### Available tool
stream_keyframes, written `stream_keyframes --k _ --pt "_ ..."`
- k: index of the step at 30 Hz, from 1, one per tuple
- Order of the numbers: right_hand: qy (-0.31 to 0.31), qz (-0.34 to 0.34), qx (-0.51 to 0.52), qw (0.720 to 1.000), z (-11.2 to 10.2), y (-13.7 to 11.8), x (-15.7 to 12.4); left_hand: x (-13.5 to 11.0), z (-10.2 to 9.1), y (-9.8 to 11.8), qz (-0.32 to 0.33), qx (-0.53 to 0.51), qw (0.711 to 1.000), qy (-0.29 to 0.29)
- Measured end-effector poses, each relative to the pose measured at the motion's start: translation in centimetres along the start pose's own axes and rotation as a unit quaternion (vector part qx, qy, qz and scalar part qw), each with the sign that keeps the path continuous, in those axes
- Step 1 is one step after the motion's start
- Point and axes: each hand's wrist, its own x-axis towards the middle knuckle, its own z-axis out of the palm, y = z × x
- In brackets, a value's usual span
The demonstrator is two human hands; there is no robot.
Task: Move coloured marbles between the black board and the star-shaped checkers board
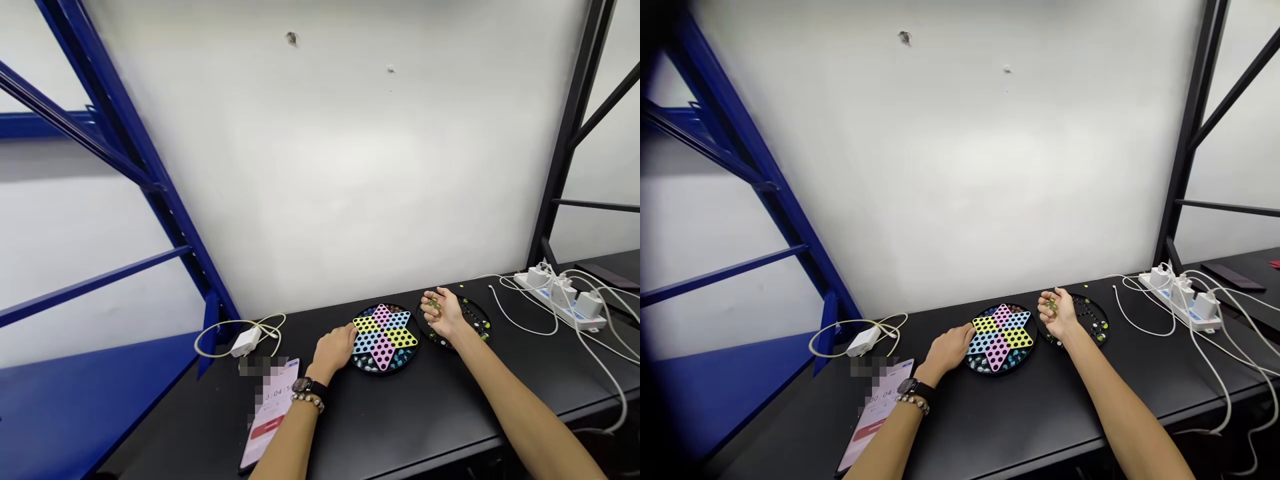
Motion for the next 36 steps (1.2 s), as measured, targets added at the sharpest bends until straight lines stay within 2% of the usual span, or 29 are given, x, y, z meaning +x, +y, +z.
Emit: stream_keyframes --k 13,24,36 --pt "-0.053 0.005 -0.048 0.997 -0.26 0.01 0.17 0.17 0.05 -0.06 -0.009 -0.029 1.0 -0.007" --pt "-0.059 0.024 -0.047 0.997 -0.05 -0.08 -0.2 0.45 0.49 -0.12 0.004 -0.035 0.999 -0.008" --pt "-0.065 0.029 -0.083 0.994 -0.2 0.26 0.1 0.78 0.74 0.03 -0.063 -0.052 0.997 0.014"
